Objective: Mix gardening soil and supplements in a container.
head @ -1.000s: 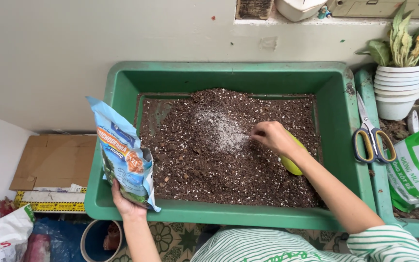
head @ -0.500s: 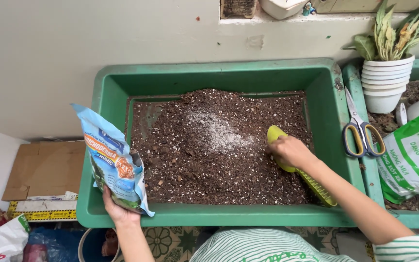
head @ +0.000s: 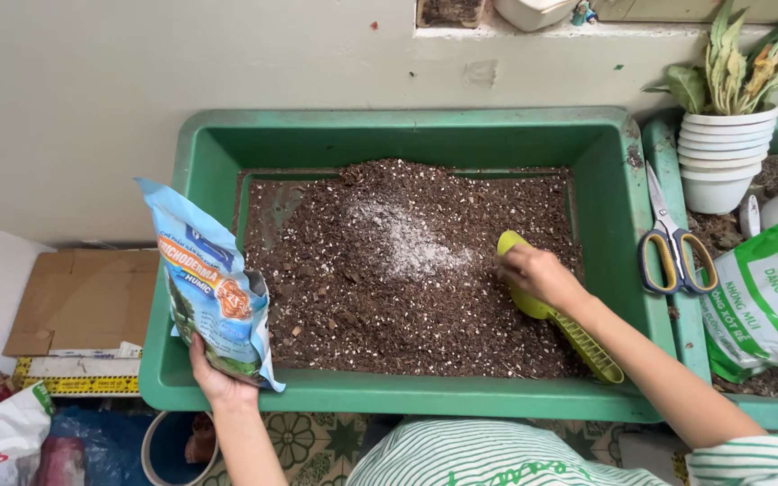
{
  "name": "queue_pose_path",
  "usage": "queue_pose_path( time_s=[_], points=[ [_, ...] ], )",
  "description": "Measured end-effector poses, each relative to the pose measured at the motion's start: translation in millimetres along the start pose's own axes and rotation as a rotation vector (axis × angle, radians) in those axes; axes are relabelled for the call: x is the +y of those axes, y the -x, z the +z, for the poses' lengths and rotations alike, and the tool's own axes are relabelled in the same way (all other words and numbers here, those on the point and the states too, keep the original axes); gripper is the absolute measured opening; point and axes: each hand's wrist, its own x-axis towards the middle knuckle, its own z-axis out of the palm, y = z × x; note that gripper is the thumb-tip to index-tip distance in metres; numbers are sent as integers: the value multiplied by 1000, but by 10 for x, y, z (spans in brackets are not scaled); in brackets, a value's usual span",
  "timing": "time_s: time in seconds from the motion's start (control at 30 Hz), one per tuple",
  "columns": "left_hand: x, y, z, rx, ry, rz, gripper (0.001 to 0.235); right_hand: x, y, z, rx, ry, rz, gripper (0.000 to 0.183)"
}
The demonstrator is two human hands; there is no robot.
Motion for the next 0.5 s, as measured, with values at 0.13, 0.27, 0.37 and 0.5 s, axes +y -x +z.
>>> queue_pose_path(
  time_s=[0.13,0.27,0.37,0.5],
  points=[
    [16,4,36,2,-17,29,70,-127,-196,-165,118,-113,217,19],
    [12,12,44,-2,-4,8,70,-196,-349,-162,191,-240,220,21],
    [16,5,42,-7,-12,18,70,-244,-470,-117,128,-198,317,25],
    [12,-5,35,29,-17,8,69,-412,-632,-75,166,-250,181,20]
  ],
)
